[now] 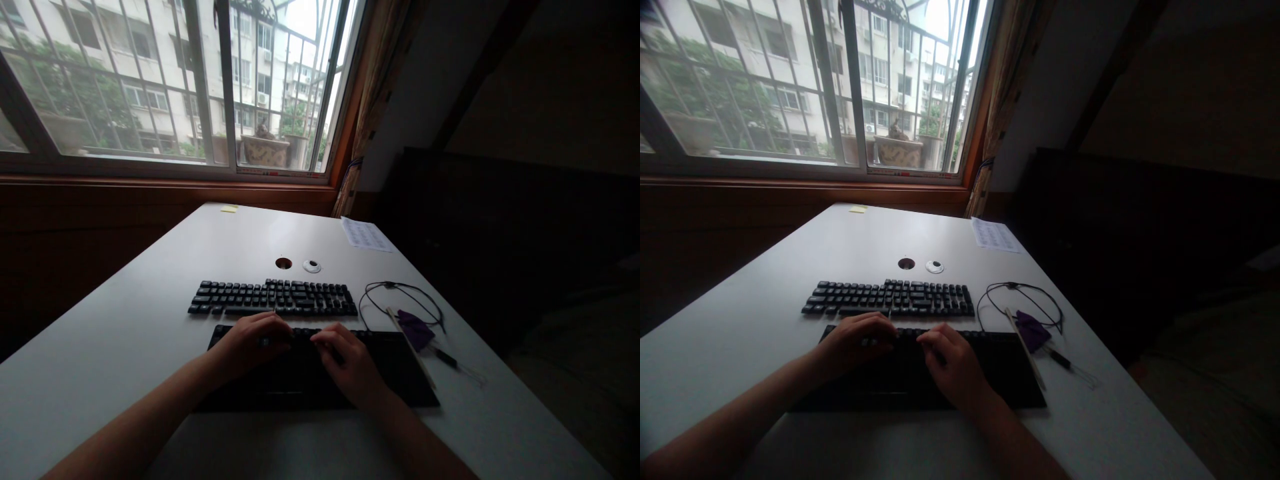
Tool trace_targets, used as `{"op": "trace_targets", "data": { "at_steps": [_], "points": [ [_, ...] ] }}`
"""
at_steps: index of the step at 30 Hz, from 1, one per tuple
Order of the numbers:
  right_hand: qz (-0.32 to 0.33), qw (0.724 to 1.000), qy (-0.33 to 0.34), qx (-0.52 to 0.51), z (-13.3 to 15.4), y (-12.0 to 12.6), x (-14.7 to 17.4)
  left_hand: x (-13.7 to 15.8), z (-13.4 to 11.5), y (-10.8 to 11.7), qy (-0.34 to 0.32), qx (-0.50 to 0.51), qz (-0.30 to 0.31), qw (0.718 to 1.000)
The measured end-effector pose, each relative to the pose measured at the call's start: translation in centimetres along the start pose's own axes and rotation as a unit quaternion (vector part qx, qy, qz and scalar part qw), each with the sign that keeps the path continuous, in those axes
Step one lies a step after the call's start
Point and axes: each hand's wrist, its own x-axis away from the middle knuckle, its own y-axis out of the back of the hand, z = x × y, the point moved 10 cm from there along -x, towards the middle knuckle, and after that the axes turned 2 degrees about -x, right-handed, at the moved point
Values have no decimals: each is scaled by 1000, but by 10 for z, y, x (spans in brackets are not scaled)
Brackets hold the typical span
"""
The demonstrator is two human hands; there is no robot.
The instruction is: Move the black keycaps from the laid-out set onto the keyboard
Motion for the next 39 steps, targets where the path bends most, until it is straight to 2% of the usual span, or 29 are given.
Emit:
{"op": "trace_targets", "data": {
  "at_steps": [11, 19, 30, 39],
  "points": [
    [-34, 997, 54, 38, 20, 2, 3, -1, -3, -9, 37, -1, 20, 999],
    [-30, 994, 95, 52, 33, -2, 4, -1, -6, -21, 38, -11, 34, 999],
    [-44, 996, 79, 18, 32, 1, 4, 0, 3, -24, 67, 49, 37, 996],
    [-54, 996, 39, -53, 21, 3, 5, -2, -4, -27, 45, 70, 28, 996]
  ]
}}
